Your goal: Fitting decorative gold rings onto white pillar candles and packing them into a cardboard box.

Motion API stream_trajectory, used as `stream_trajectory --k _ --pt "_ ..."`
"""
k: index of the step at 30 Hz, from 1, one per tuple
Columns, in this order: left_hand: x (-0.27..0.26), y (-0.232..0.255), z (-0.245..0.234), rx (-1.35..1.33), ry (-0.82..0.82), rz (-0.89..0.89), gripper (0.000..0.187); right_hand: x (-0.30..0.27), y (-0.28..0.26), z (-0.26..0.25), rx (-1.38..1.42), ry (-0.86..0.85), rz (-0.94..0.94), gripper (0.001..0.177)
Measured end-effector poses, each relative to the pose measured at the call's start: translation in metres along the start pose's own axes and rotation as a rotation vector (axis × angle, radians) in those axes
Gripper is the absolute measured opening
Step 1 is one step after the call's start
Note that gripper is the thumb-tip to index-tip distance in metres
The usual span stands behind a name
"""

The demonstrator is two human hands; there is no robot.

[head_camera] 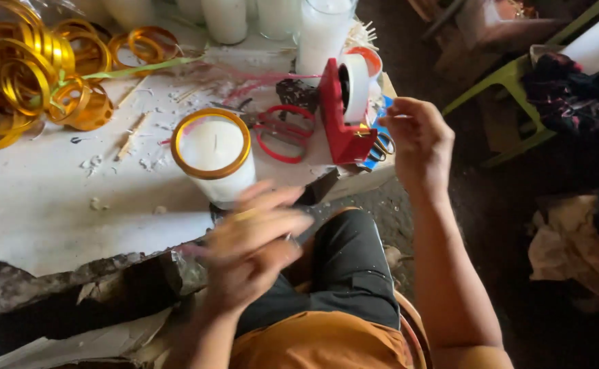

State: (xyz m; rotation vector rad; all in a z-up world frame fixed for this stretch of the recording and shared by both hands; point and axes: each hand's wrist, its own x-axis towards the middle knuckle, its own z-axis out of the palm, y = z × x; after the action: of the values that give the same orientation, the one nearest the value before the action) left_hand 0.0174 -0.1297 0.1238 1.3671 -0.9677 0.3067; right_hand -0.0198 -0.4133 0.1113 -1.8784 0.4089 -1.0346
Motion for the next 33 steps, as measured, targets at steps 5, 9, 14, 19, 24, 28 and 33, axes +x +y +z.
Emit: stream_trajectory --k 5,9,14,19,24,28,33 --pt "-0.002 -0.068 0.089 -0.334 -0.451 -0.638 0.026 0.011 -0.008 0.02 0.148 -0.171 0.24 0.033" --pt "0.011 -0.098 0.134 -0.672 -0.274 -0.71 0.01 -0.002 -0.034 0.012 0.053 -0.055 0.15 0.047" --pt "0.011 -0.118 0.143 -0.842 -0.205 -1.089 0.083 -0.092 -0.077 -0.038 0.437 -0.096 0.011 0.043" --pt "0.025 -0.099 0.137 -0.859 -0.113 -1.141 0.077 -0.156 -0.083 -0.064 0.457 -0.128 -0.118 0.044" --pt "0.026 -0.09 0.146 -0.793 0.009 -1.17 0.049 -0.187 -0.042 -0.071 0.333 -0.106 0.016 0.05" --pt "0.02 -0.092 0.156 -0.719 0.134 -1.096 0.022 -0.204 0.028 -0.072 0.445 -0.088 0.297 0.053" --pt "0.007 -0.085 0.152 -0.51 0.117 -0.985 0.023 -0.188 0.072 -0.082 0.299 -0.109 0.449 0.054"
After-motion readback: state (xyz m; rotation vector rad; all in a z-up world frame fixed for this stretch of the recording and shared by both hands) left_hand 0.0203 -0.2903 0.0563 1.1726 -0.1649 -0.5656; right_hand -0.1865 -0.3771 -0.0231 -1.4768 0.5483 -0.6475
